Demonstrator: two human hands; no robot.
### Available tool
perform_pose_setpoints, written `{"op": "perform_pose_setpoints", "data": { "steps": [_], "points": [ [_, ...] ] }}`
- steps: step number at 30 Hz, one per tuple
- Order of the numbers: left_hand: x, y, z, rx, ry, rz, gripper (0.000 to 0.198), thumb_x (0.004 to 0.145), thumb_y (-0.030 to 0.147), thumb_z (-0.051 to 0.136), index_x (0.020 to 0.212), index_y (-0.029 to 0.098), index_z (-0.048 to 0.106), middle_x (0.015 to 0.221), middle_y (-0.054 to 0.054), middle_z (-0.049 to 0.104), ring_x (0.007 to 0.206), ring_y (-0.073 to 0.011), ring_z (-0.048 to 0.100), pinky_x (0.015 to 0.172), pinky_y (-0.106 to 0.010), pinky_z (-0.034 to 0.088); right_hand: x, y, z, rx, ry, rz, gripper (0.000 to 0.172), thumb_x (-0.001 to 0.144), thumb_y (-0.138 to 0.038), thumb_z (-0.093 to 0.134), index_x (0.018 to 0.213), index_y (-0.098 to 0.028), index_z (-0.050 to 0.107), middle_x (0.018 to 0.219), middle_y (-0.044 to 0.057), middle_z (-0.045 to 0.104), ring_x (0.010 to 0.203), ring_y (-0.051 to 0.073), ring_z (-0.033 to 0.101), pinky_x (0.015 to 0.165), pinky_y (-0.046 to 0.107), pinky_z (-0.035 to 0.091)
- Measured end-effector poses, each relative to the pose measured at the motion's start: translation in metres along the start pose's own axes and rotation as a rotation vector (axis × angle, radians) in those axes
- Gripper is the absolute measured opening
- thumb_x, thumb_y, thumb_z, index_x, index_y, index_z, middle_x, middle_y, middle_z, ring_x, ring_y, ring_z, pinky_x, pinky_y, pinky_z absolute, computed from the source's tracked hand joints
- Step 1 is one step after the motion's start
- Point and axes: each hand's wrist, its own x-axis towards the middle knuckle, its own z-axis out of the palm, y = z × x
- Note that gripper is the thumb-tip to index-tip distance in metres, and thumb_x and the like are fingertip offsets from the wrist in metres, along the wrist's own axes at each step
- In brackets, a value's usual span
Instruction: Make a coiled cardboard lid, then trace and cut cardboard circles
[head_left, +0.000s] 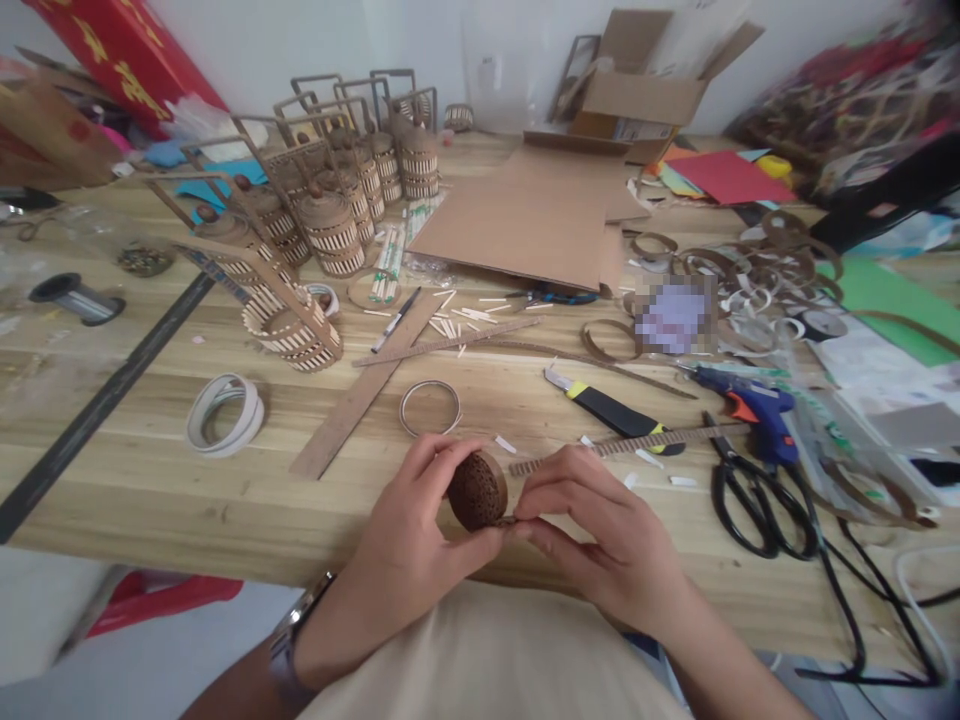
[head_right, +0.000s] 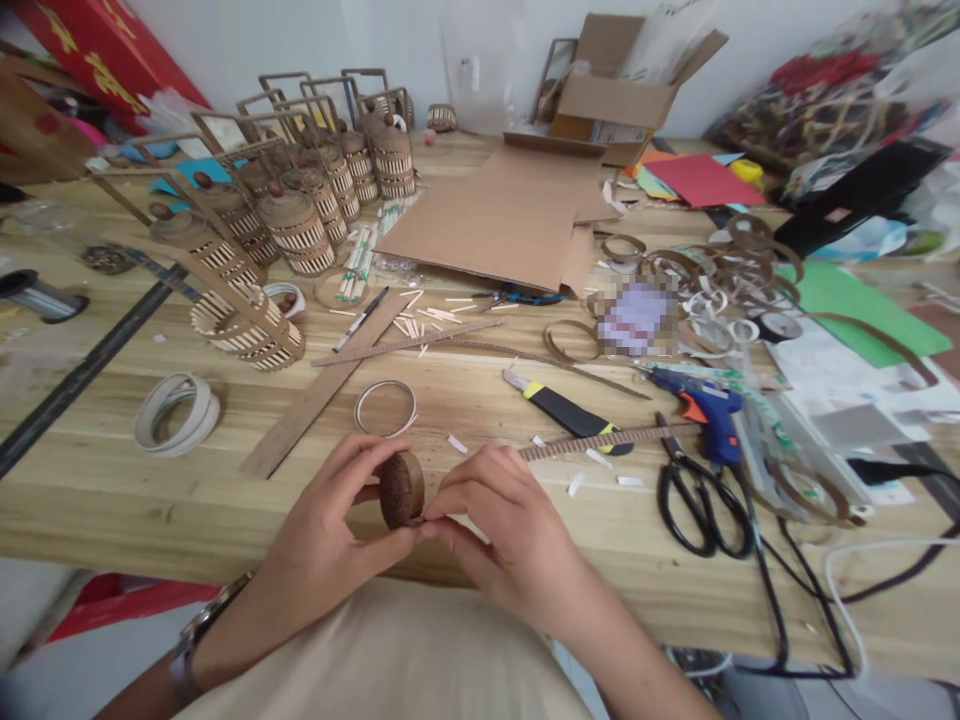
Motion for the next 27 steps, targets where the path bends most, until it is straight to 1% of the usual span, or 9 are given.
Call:
{"op": "perform_pose_setpoints", "data": {
  "steps": [3, 6, 9, 12, 15, 19, 22, 25, 27],
  "points": [
    [-0.0005, 0.0001, 0.0002, 0.012, 0.002, 0.035, 0.053, 0.081, 0.020, 0.071, 0.130, 0.024, 0.052, 0.116, -0.006, 0.054, 0.105, -0.0215, 0.060, 0.091, -0.037, 0.055, -0.0007, -0.0003, 0.0015, 0.009, 0.008, 0.014, 0.008, 0.092, -0.013, 0.064, 0.091, -0.020, 0.062, 0.081, 0.002, 0.066, 0.076, 0.016, 0.061, 0.069, 0.031, 0.048],
    [-0.0003, 0.0006, -0.0008, 0.034, -0.003, 0.078, 0.054, 0.082, 0.019, 0.070, 0.131, 0.023, 0.050, 0.117, -0.007, 0.054, 0.106, -0.0220, 0.061, 0.089, -0.037, 0.056, -0.0007, -0.0016, 0.0029, 0.041, 0.013, 0.034, 0.009, 0.092, -0.013, 0.064, 0.090, -0.021, 0.061, 0.081, 0.001, 0.064, 0.076, 0.015, 0.061, 0.069, 0.029, 0.050],
    [-0.0001, 0.0012, -0.0023, 0.075, -0.005, 0.116, 0.054, 0.083, 0.018, 0.068, 0.133, 0.024, 0.048, 0.117, -0.008, 0.055, 0.106, -0.0220, 0.061, 0.090, -0.037, 0.056, -0.0006, -0.0023, 0.0044, 0.082, 0.021, 0.081, 0.013, 0.091, -0.013, 0.066, 0.085, -0.022, 0.058, 0.079, -0.001, 0.060, 0.074, 0.014, 0.060, 0.066, 0.025, 0.050],
    [-0.0001, 0.0014, -0.0031, 0.112, 0.000, 0.159, 0.053, 0.085, 0.018, 0.068, 0.134, 0.025, 0.047, 0.118, -0.008, 0.056, 0.108, -0.0227, 0.060, 0.094, -0.038, 0.054, -0.0004, -0.0019, 0.0046, 0.118, 0.009, 0.154, 0.019, 0.089, -0.014, 0.068, 0.080, -0.023, 0.055, 0.077, -0.003, 0.057, 0.070, 0.013, 0.058, 0.062, 0.023, 0.048],
    [0.0000, 0.0013, -0.0037, 0.141, 0.000, 0.197, 0.054, 0.086, 0.021, 0.070, 0.134, 0.023, 0.047, 0.122, -0.010, 0.056, 0.113, -0.0237, 0.059, 0.098, -0.038, 0.052, 0.0004, -0.0015, 0.0037, 0.146, -0.015, 0.207, 0.021, 0.089, -0.016, 0.069, 0.077, -0.023, 0.053, 0.074, -0.004, 0.058, 0.068, 0.013, 0.058, 0.061, 0.022, 0.046],
    [0.0007, 0.0001, -0.0056, 0.125, -0.033, 0.185, 0.056, 0.084, 0.028, 0.075, 0.134, 0.022, 0.049, 0.124, -0.010, 0.056, 0.117, -0.0241, 0.057, 0.102, -0.037, 0.050, 0.0008, -0.0020, 0.0040, 0.189, -0.031, 0.265, 0.023, 0.089, -0.021, 0.070, 0.074, -0.023, 0.053, 0.072, -0.004, 0.058, 0.066, 0.012, 0.056, 0.060, 0.022, 0.045],
    [0.0016, -0.0020, -0.0069, -0.022, -0.066, 0.133, 0.056, 0.084, 0.031, 0.076, 0.134, 0.024, 0.052, 0.124, -0.009, 0.056, 0.117, -0.0240, 0.057, 0.103, -0.038, 0.049, 0.0003, -0.0018, 0.0058, 0.193, 0.020, 0.333, 0.028, 0.086, -0.034, 0.075, 0.074, -0.023, 0.052, 0.070, -0.005, 0.058, 0.063, 0.012, 0.056, 0.058, 0.023, 0.044],
    [0.0022, -0.0044, -0.0083, -0.321, -0.143, 0.008, 0.055, 0.083, 0.032, 0.076, 0.134, 0.028, 0.055, 0.123, -0.006, 0.054, 0.109, -0.0212, 0.061, 0.097, -0.036, 0.054, -0.0002, 0.0006, 0.0067, 0.209, 0.061, 0.371, 0.035, 0.080, -0.054, 0.075, 0.080, -0.024, 0.057, 0.070, -0.003, 0.059, 0.062, 0.014, 0.056, 0.058, 0.025, 0.046],
    [0.0020, -0.0070, -0.0096, -0.509, -0.185, -0.089, 0.054, 0.082, 0.033, 0.077, 0.132, 0.030, 0.058, 0.125, -0.005, 0.053, 0.105, -0.0199, 0.063, 0.093, -0.034, 0.055, -0.0003, 0.0036, 0.0056, 0.243, 0.045, 0.375, 0.041, 0.081, -0.063, 0.069, 0.087, -0.024, 0.061, 0.072, -0.002, 0.061, 0.062, 0.014, 0.058, 0.059, 0.026, 0.047]
  ]
}}
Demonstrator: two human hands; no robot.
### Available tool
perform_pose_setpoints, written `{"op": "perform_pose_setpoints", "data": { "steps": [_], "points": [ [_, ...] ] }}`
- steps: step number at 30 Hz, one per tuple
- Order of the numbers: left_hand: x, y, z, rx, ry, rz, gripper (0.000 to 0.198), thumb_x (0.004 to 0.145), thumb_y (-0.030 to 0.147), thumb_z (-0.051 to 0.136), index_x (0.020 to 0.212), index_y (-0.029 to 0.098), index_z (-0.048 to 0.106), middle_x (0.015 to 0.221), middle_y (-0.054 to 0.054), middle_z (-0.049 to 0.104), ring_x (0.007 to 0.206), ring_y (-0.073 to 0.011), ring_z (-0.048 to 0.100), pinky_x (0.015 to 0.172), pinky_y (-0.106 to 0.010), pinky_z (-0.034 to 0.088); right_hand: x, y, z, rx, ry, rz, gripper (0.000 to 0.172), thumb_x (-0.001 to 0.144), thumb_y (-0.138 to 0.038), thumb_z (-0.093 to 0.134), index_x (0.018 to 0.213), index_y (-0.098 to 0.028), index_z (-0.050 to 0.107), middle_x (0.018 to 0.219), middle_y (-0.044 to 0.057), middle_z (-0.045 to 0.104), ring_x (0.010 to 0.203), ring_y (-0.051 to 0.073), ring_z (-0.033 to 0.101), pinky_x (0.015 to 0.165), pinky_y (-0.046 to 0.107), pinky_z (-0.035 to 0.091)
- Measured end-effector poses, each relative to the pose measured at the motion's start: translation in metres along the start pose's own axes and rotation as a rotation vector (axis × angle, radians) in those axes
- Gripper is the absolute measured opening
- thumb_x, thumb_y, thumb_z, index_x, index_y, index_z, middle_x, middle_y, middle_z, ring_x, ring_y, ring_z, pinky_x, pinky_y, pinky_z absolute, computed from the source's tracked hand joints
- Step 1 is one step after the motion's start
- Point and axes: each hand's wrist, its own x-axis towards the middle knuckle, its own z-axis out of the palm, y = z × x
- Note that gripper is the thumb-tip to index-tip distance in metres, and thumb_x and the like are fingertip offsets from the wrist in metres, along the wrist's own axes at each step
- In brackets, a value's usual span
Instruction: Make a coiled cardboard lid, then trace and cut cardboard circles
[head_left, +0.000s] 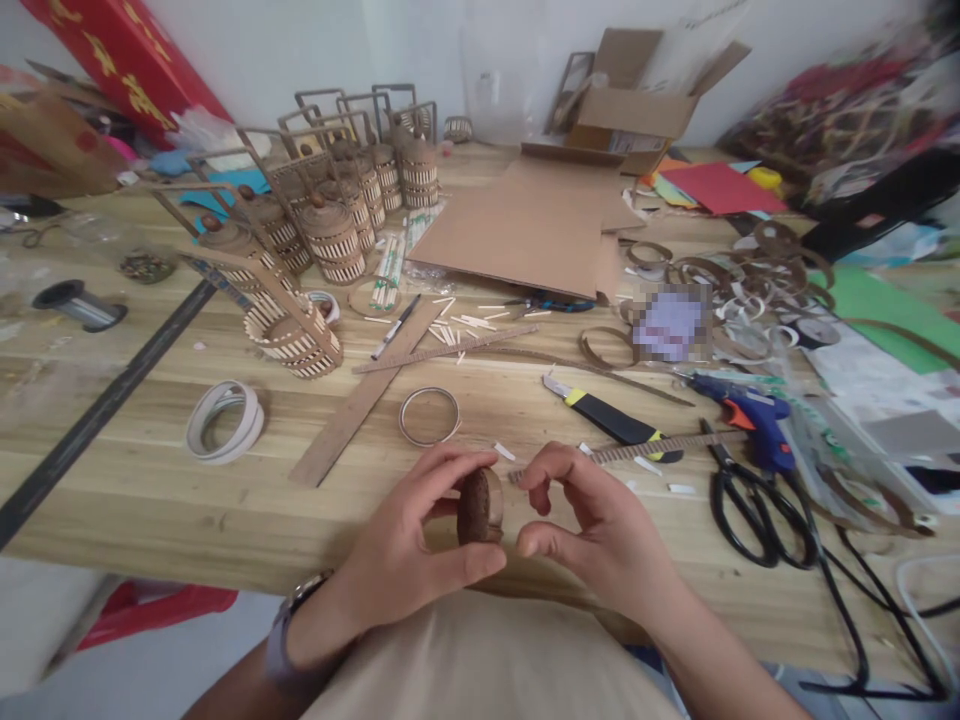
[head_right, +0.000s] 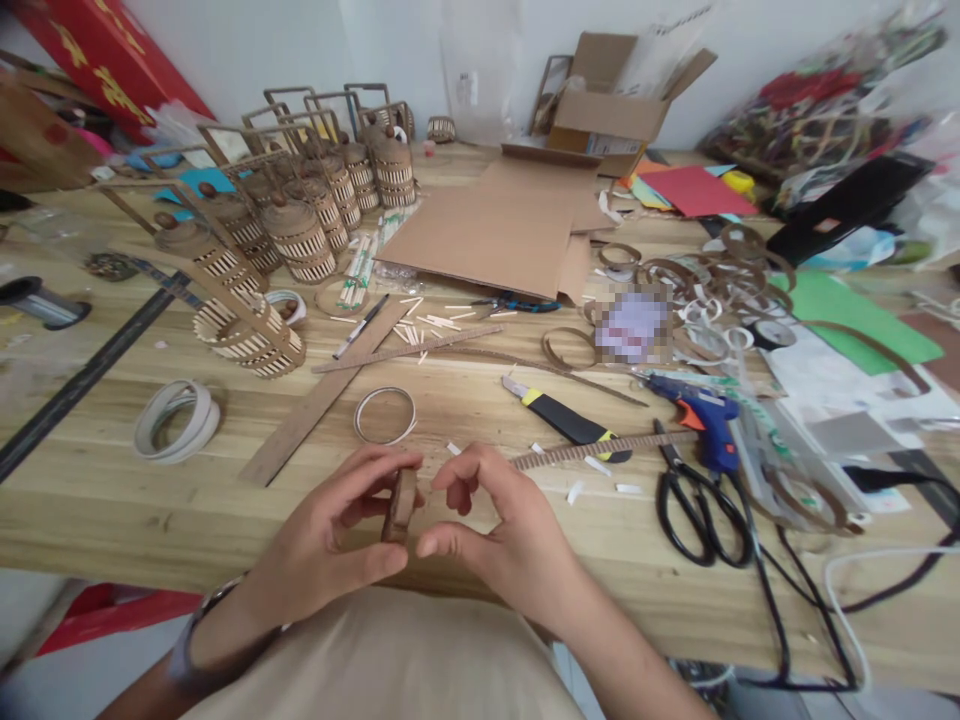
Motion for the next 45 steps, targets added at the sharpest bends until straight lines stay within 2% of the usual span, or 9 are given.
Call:
{"op": "perform_pose_setpoints", "data": {
  "steps": [3, 7, 10, 18, 27, 32, 38, 42, 45],
  "points": [
    [-0.001, -0.006, -0.005, -0.210, -0.021, -0.105, 0.058, 0.079, 0.039, 0.079, 0.132, 0.030, 0.059, 0.125, -0.006, 0.057, 0.105, -0.0219, 0.064, 0.092, -0.036, 0.053, 0.002, 0.005, -0.005, -0.019, -0.051, 0.028, 0.037, 0.086, -0.059, 0.066, 0.091, -0.023, 0.064, 0.073, 0.000, 0.063, 0.063, 0.015, 0.059, 0.060, 0.028, 0.049],
    [-0.001, -0.020, -0.009, -0.381, -0.029, -0.203, 0.072, 0.070, 0.051, 0.084, 0.132, 0.025, 0.058, 0.104, -0.007, 0.068, 0.098, -0.0243, 0.065, 0.083, -0.037, 0.052, 0.006, 0.015, -0.015, -0.174, -0.128, 0.063, 0.011, 0.092, -0.032, 0.064, 0.087, -0.022, 0.066, 0.073, 0.000, 0.065, 0.066, 0.016, 0.063, 0.061, 0.027, 0.051],
    [0.002, -0.026, -0.010, -0.450, -0.009, -0.234, 0.074, 0.062, 0.053, 0.088, 0.124, 0.023, 0.061, 0.096, -0.006, 0.071, 0.091, -0.0229, 0.066, 0.081, -0.037, 0.051, 0.015, 0.027, -0.022, -0.245, -0.185, 0.039, 0.011, 0.092, -0.024, 0.060, 0.084, -0.021, 0.067, 0.076, 0.001, 0.068, 0.069, 0.016, 0.066, 0.061, 0.026, 0.051],
    [0.005, -0.022, -0.009, -0.482, 0.020, -0.245, 0.067, 0.059, 0.052, 0.090, 0.114, 0.023, 0.067, 0.106, -0.007, 0.068, 0.095, -0.0246, 0.067, 0.083, -0.039, 0.051, 0.082, 0.061, -0.033, -0.761, -0.218, -0.162, 0.011, 0.093, -0.018, 0.059, 0.089, -0.018, 0.069, 0.087, 0.008, 0.072, 0.083, 0.021, 0.068, 0.076, 0.032, 0.053],
    [0.005, -0.037, -0.008, -0.485, -0.018, -0.257, 0.074, 0.061, 0.052, 0.090, 0.123, 0.023, 0.063, 0.107, -0.009, 0.067, 0.098, -0.0246, 0.066, 0.084, -0.038, 0.049, 0.164, 0.075, 0.023, -0.985, -0.287, -0.260, 0.020, 0.094, -0.020, 0.060, 0.111, -0.021, 0.070, 0.114, 0.012, 0.072, 0.110, 0.028, 0.058, 0.091, 0.039, 0.041],
    [0.006, -0.036, -0.008, -0.481, -0.005, -0.248, 0.077, 0.058, 0.057, 0.090, 0.121, 0.023, 0.062, 0.111, -0.010, 0.067, 0.098, -0.0254, 0.066, 0.083, -0.038, 0.050, 0.186, 0.080, 0.049, -1.054, -0.339, -0.360, 0.016, 0.095, -0.017, 0.057, 0.099, -0.020, 0.072, 0.102, 0.011, 0.074, 0.104, 0.027, 0.057, 0.093, 0.038, 0.036],
    [0.005, -0.029, -0.014, -0.441, 0.012, -0.165, 0.070, 0.064, 0.055, 0.087, 0.122, 0.025, 0.063, 0.126, -0.012, 0.062, 0.101, -0.0261, 0.067, 0.084, -0.039, 0.054, 0.169, 0.043, 0.033, -1.099, -0.234, -0.431, 0.029, 0.100, -0.011, 0.041, 0.102, -0.016, 0.070, 0.100, 0.013, 0.070, 0.099, 0.026, 0.056, 0.097, 0.038, 0.032],
    [0.005, -0.025, -0.021, -0.404, 0.164, -0.076, 0.057, 0.068, 0.052, 0.086, 0.119, 0.033, 0.068, 0.160, -0.005, 0.030, 0.110, -0.0288, 0.067, 0.091, -0.042, 0.056, 0.123, 0.017, -0.006, -1.070, -0.123, -0.411, 0.025, 0.097, -0.011, 0.043, 0.097, -0.014, 0.068, 0.087, 0.011, 0.067, 0.078, 0.025, 0.060, 0.076, 0.036, 0.040],
    [0.007, -0.025, -0.024, -0.420, 0.241, -0.012, 0.051, 0.071, 0.048, 0.085, 0.117, 0.035, 0.070, 0.159, -0.003, 0.034, 0.113, -0.0308, 0.066, 0.089, -0.042, 0.059, 0.080, 0.012, -0.039, -0.930, -0.149, -0.404, 0.024, 0.099, -0.018, 0.041, 0.096, -0.014, 0.065, 0.080, 0.008, 0.065, 0.068, 0.023, 0.062, 0.064, 0.034, 0.044]
  ]
}}
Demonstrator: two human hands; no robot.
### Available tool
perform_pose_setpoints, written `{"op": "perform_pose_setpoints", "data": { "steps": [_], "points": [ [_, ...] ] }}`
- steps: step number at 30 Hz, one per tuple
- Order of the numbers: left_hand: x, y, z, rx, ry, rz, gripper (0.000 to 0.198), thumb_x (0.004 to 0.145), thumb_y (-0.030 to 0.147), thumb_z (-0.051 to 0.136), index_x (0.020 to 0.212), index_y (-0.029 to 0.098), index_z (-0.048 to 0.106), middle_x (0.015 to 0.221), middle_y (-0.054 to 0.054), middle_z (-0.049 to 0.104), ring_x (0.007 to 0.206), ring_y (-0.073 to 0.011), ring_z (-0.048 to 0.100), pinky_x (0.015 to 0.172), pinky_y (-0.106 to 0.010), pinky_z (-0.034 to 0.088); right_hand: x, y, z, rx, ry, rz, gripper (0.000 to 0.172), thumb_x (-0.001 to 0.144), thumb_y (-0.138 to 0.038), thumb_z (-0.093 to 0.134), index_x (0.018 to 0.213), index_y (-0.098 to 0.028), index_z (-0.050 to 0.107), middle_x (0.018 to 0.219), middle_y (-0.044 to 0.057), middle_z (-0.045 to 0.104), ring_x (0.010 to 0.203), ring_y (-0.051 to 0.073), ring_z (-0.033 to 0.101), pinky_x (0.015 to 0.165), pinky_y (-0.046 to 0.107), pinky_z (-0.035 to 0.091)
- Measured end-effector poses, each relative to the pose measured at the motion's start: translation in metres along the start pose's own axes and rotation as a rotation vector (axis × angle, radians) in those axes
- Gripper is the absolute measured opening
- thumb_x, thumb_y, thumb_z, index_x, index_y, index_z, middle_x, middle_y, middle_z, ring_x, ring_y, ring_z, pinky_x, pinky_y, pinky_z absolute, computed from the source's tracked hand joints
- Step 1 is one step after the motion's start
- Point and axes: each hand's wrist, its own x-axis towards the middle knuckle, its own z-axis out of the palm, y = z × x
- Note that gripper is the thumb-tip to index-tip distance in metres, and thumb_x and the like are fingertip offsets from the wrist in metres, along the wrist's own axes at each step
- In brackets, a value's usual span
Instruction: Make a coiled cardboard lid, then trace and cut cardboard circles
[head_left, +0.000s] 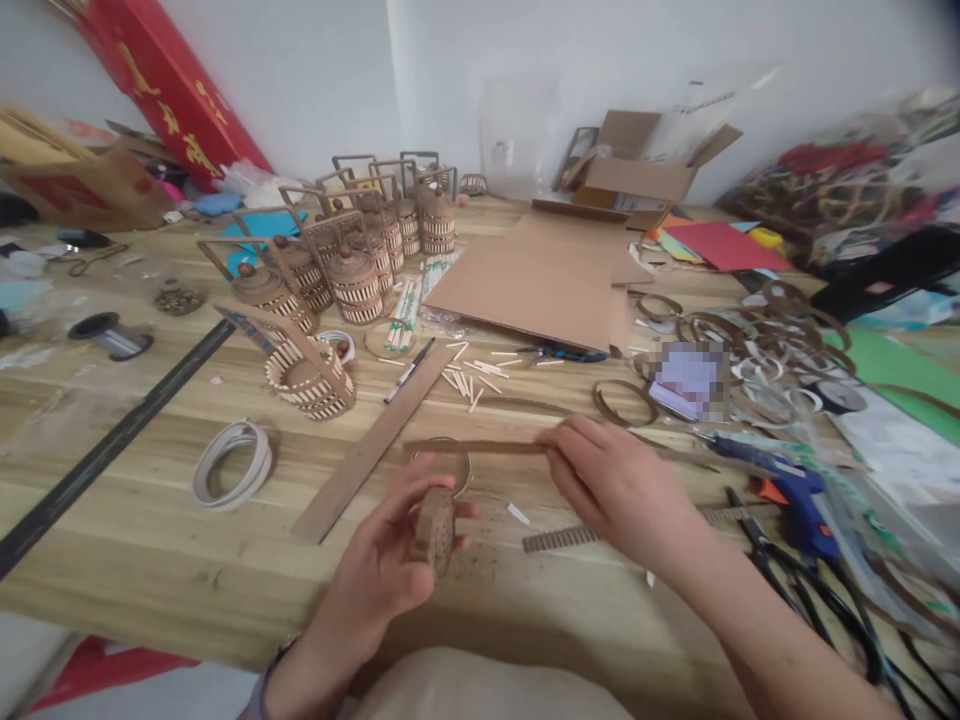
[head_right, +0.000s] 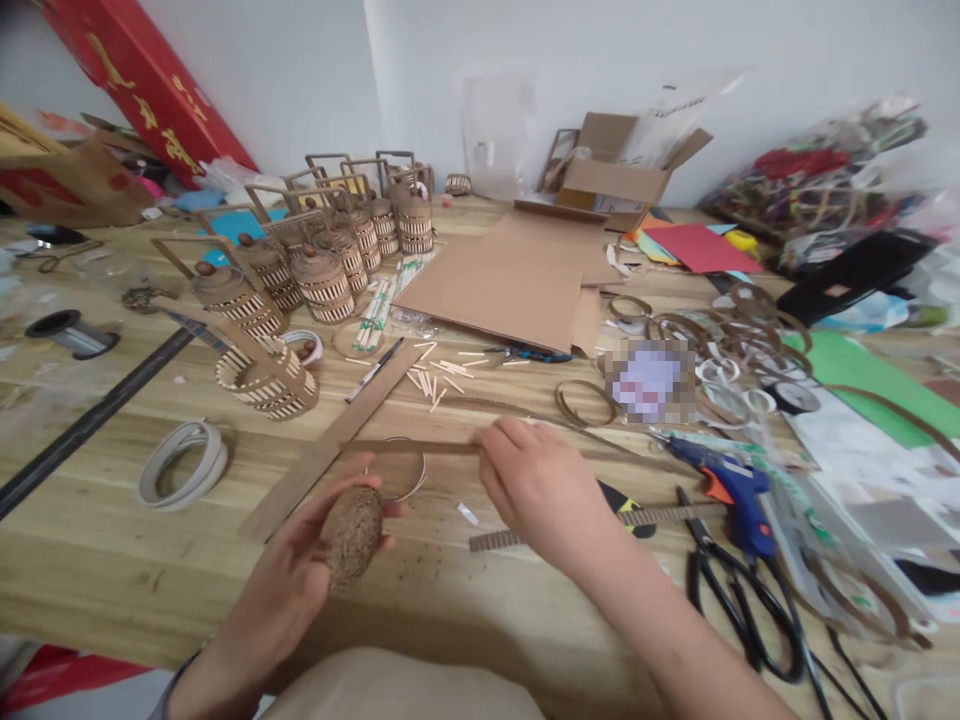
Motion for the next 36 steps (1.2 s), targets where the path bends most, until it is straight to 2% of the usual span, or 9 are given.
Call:
{"op": "perform_pose_setpoints", "data": {
  "steps": [5, 8, 12, 15, 19, 25, 30, 33, 36],
  "points": [
    [0.004, -0.004, 0.007, -0.090, -0.117, -0.019, 0.060, 0.067, 0.054, 0.086, 0.119, 0.029, 0.071, 0.144, -0.011, 0.054, 0.110, -0.0308, 0.067, 0.084, -0.039, 0.060, -0.057, -0.002, -0.011, 0.121, -0.039, 0.086, 0.024, 0.101, -0.023, 0.039, 0.101, -0.019, 0.063, 0.079, 0.006, 0.067, 0.069, 0.021, 0.068, 0.059, 0.031, 0.053],
    [0.004, -0.004, 0.020, -0.160, -0.185, -0.104, 0.062, 0.065, 0.054, 0.087, 0.118, 0.027, 0.072, 0.142, -0.012, 0.056, 0.106, -0.0293, 0.068, 0.083, -0.039, 0.059, -0.068, -0.022, 0.002, 0.050, 0.034, 0.093, 0.027, 0.103, -0.028, 0.041, 0.120, -0.016, 0.058, 0.089, 0.009, 0.071, 0.076, 0.024, 0.071, 0.064, 0.035, 0.057],
    [0.001, 0.002, 0.032, -0.188, -0.250, -0.262, 0.065, 0.070, 0.058, 0.082, 0.123, 0.022, 0.069, 0.118, -0.013, 0.070, 0.107, -0.0286, 0.065, 0.087, -0.039, 0.055, -0.071, -0.053, 0.026, 0.148, 0.060, 0.093, 0.036, 0.102, -0.016, 0.039, 0.136, -0.016, 0.051, 0.105, 0.012, 0.071, 0.090, 0.021, 0.071, 0.075, 0.033, 0.060],
    [-0.002, 0.006, 0.031, -0.177, -0.239, -0.286, 0.061, 0.071, 0.058, 0.081, 0.120, 0.024, 0.070, 0.107, -0.009, 0.072, 0.100, -0.0250, 0.065, 0.085, -0.036, 0.053, -0.071, -0.061, 0.032, 0.159, 0.091, 0.088, 0.037, 0.101, -0.012, 0.039, 0.133, -0.014, 0.056, 0.102, 0.012, 0.070, 0.088, 0.022, 0.071, 0.074, 0.034, 0.061],
    [-0.005, 0.004, 0.022, -0.066, -0.214, -0.328, 0.061, 0.071, 0.058, 0.082, 0.120, 0.024, 0.071, 0.097, -0.005, 0.072, 0.088, -0.0200, 0.064, 0.082, -0.032, 0.050, -0.076, -0.050, 0.014, 0.190, 0.120, 0.144, 0.028, 0.102, -0.019, 0.043, 0.117, -0.014, 0.066, 0.091, 0.010, 0.071, 0.080, 0.021, 0.071, 0.070, 0.032, 0.060],
    [-0.006, 0.004, 0.021, 0.134, -0.253, -0.388, 0.052, 0.082, 0.055, 0.071, 0.124, 0.024, 0.069, 0.122, -0.008, 0.071, 0.106, -0.0265, 0.065, 0.096, -0.041, 0.046, -0.083, -0.046, -0.011, 0.332, 0.165, 0.191, 0.019, 0.100, -0.025, 0.055, 0.113, -0.019, 0.067, 0.087, 0.005, 0.071, 0.075, 0.015, 0.070, 0.064, 0.023, 0.056],
    [-0.001, 0.011, 0.025, 0.219, -0.349, -0.291, 0.042, 0.089, 0.049, 0.064, 0.122, 0.023, 0.070, 0.129, -0.008, 0.069, 0.124, -0.0304, 0.059, 0.106, -0.044, 0.042, -0.072, -0.059, -0.015, 0.405, 0.158, 0.104, 0.019, 0.100, -0.023, 0.055, 0.115, -0.022, 0.067, 0.083, 0.002, 0.070, 0.070, 0.013, 0.067, 0.059, 0.022, 0.054],
    [0.000, 0.013, 0.026, 0.225, -0.377, -0.269, 0.040, 0.090, 0.047, 0.063, 0.121, 0.022, 0.070, 0.129, -0.009, 0.069, 0.125, -0.0302, 0.060, 0.108, -0.045, 0.042, -0.066, -0.063, -0.015, 0.421, 0.148, 0.095, 0.017, 0.099, -0.024, 0.056, 0.111, -0.022, 0.067, 0.078, 0.001, 0.067, 0.066, 0.013, 0.065, 0.057, 0.023, 0.053],
    [-0.001, 0.012, 0.025, 0.231, -0.376, -0.258, 0.039, 0.091, 0.045, 0.063, 0.121, 0.022, 0.070, 0.129, -0.008, 0.069, 0.124, -0.0293, 0.061, 0.108, -0.044, 0.043, -0.064, -0.065, -0.014, 0.448, 0.116, 0.107, 0.017, 0.100, -0.023, 0.054, 0.110, -0.020, 0.067, 0.087, 0.004, 0.068, 0.075, 0.014, 0.067, 0.064, 0.024, 0.056]
  ]
}}
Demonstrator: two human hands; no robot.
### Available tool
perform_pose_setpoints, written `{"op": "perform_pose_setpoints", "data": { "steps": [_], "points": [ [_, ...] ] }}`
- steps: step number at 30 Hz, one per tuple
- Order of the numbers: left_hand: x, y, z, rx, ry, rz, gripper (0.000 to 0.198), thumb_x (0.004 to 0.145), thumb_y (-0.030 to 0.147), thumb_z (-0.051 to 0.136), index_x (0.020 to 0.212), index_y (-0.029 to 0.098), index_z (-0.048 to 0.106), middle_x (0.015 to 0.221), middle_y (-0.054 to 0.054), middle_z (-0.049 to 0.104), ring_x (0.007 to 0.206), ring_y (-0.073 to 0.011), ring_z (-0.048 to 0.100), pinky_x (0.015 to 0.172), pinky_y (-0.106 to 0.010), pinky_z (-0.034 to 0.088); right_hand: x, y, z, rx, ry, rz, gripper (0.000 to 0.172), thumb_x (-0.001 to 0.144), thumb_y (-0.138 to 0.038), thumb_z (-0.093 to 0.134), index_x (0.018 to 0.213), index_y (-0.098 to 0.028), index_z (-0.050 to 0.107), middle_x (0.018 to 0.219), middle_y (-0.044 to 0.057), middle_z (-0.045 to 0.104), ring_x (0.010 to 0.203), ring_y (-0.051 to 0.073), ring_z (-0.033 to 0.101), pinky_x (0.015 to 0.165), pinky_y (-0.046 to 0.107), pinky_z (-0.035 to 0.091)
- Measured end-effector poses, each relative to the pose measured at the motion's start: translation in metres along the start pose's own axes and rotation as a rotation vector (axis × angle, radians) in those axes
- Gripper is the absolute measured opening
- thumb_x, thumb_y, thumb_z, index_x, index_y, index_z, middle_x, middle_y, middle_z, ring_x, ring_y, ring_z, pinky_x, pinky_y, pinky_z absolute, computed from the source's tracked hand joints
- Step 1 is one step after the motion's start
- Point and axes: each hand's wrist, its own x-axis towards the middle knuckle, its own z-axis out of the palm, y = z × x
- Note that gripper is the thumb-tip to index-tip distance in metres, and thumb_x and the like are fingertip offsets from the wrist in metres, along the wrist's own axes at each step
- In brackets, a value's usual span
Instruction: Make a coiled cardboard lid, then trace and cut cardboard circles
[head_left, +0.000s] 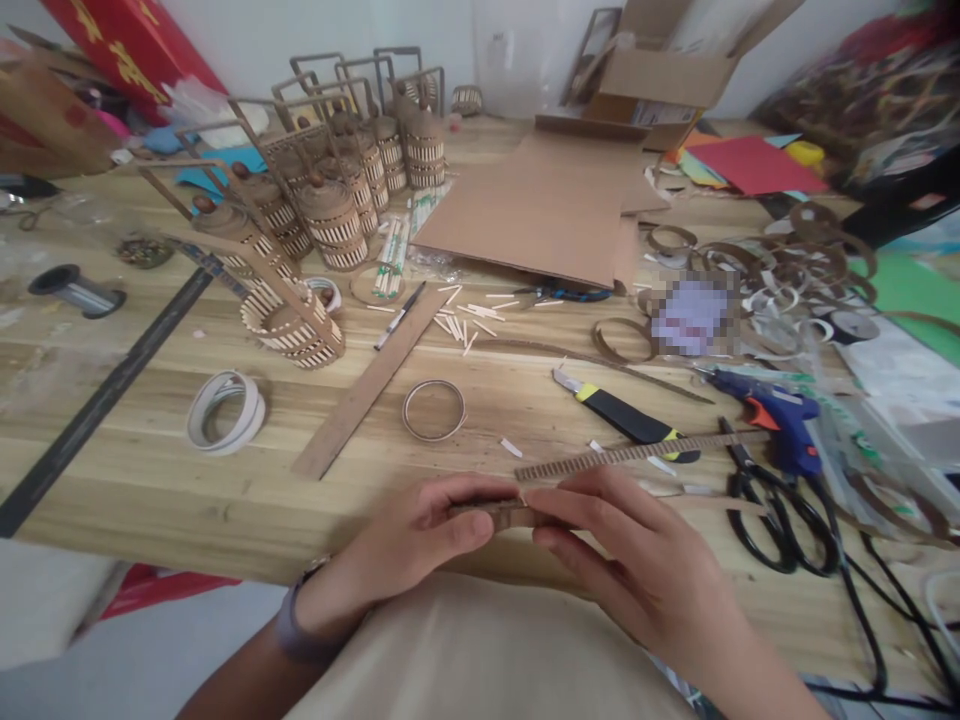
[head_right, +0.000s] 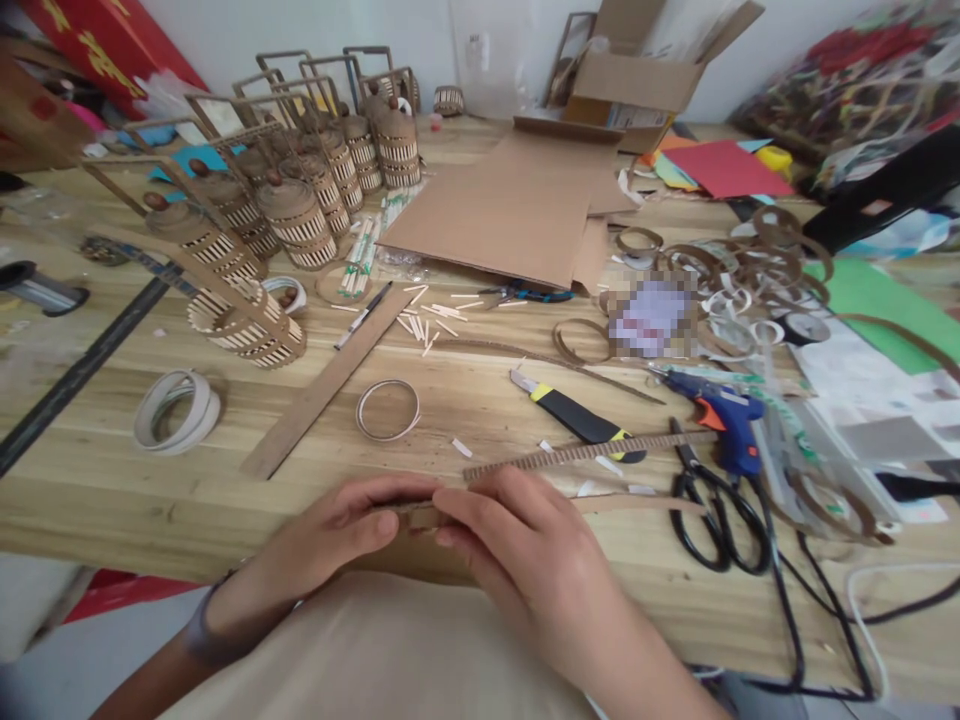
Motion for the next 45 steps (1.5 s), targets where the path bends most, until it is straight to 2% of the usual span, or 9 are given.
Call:
{"op": "perform_pose_setpoints", "data": {
  "steps": [7, 16, 22, 25, 30, 34, 39, 42, 45],
  "points": [
    [0.000, -0.003, -0.001, 0.019, 0.003, 0.002, 0.038, 0.091, 0.044, 0.063, 0.121, 0.022, 0.069, 0.127, -0.006, 0.071, 0.124, -0.0276, 0.061, 0.106, -0.041, 0.045, -0.002, -0.001, 0.005, 0.015, -0.020, -0.014, 0.016, 0.101, -0.022, 0.052, 0.108, -0.020, 0.066, 0.092, 0.005, 0.067, 0.081, 0.014, 0.067, 0.071, 0.023, 0.057],
    [0.001, -0.001, 0.002, -0.029, 0.013, 0.014, 0.034, 0.090, 0.042, 0.065, 0.117, 0.021, 0.070, 0.121, -0.007, 0.073, 0.117, -0.0256, 0.065, 0.101, -0.037, 0.048, 0.000, -0.005, 0.008, -0.040, -0.024, -0.016, 0.020, 0.100, -0.022, 0.051, 0.102, -0.018, 0.070, 0.087, 0.007, 0.069, 0.074, 0.016, 0.067, 0.064, 0.026, 0.056],
    [0.000, 0.000, 0.006, 0.137, 0.082, -0.043, 0.040, 0.084, 0.047, 0.069, 0.114, 0.020, 0.069, 0.114, -0.007, 0.074, 0.110, -0.0281, 0.065, 0.099, -0.040, 0.047, 0.002, -0.007, 0.010, -0.115, -0.034, -0.055, 0.019, 0.098, -0.019, 0.053, 0.099, -0.018, 0.072, 0.084, 0.007, 0.071, 0.071, 0.016, 0.067, 0.061, 0.026, 0.054],
    [-0.001, 0.003, 0.009, 0.190, 0.109, -0.037, 0.037, 0.085, 0.044, 0.067, 0.111, 0.019, 0.069, 0.111, -0.007, 0.074, 0.108, -0.0274, 0.065, 0.097, -0.038, 0.047, 0.003, -0.009, 0.010, -0.120, 0.005, -0.060, 0.021, 0.099, -0.021, 0.052, 0.097, -0.019, 0.072, 0.083, 0.006, 0.071, 0.071, 0.016, 0.066, 0.062, 0.027, 0.054],
    [-0.001, 0.007, 0.012, 0.198, 0.145, 0.002, 0.032, 0.081, 0.040, 0.066, 0.105, 0.018, 0.068, 0.103, -0.006, 0.073, 0.101, -0.0266, 0.066, 0.091, -0.037, 0.049, 0.002, -0.013, 0.012, -0.087, 0.131, -0.057, 0.018, 0.097, -0.022, 0.058, 0.098, -0.019, 0.075, 0.079, 0.006, 0.066, 0.071, 0.017, 0.061, 0.063, 0.029, 0.052],
    [-0.001, 0.007, 0.013, 0.146, 0.151, 0.039, 0.029, 0.079, 0.036, 0.064, 0.100, 0.018, 0.068, 0.098, -0.006, 0.072, 0.097, -0.0259, 0.065, 0.089, -0.036, 0.049, -0.001, -0.014, 0.014, 0.011, 0.135, -0.038, 0.018, 0.096, -0.020, 0.059, 0.101, -0.017, 0.076, 0.077, 0.005, 0.064, 0.069, 0.015, 0.063, 0.059, 0.024, 0.054],
    [0.000, 0.001, 0.014, 0.042, 0.146, 0.122, 0.022, 0.076, 0.030, 0.064, 0.095, 0.019, 0.065, 0.103, -0.006, 0.069, 0.101, -0.0255, 0.062, 0.093, -0.037, 0.046, -0.002, -0.015, 0.020, 0.101, 0.171, -0.024, 0.018, 0.098, -0.023, 0.058, 0.104, -0.019, 0.075, 0.082, 0.004, 0.067, 0.069, 0.012, 0.068, 0.060, 0.020, 0.058],
    [0.000, -0.001, 0.014, -0.001, 0.166, 0.188, 0.021, 0.077, 0.035, 0.068, 0.089, 0.020, 0.059, 0.102, -0.005, 0.063, 0.099, -0.0240, 0.058, 0.092, -0.036, 0.044, -0.001, -0.016, 0.022, 0.129, 0.183, -0.021, 0.017, 0.097, -0.024, 0.060, 0.106, -0.022, 0.075, 0.083, 0.003, 0.068, 0.066, 0.012, 0.069, 0.059, 0.020, 0.060],
    [0.000, -0.004, 0.013, -0.052, 0.178, 0.235, 0.036, 0.079, 0.051, 0.071, 0.085, 0.021, 0.052, 0.099, -0.004, 0.057, 0.092, -0.0209, 0.054, 0.085, -0.033, 0.043, 0.000, -0.014, 0.023, 0.147, 0.207, -0.030, 0.016, 0.095, -0.023, 0.064, 0.107, -0.021, 0.074, 0.083, 0.003, 0.068, 0.066, 0.012, 0.069, 0.059, 0.019, 0.060]
  ]
}}
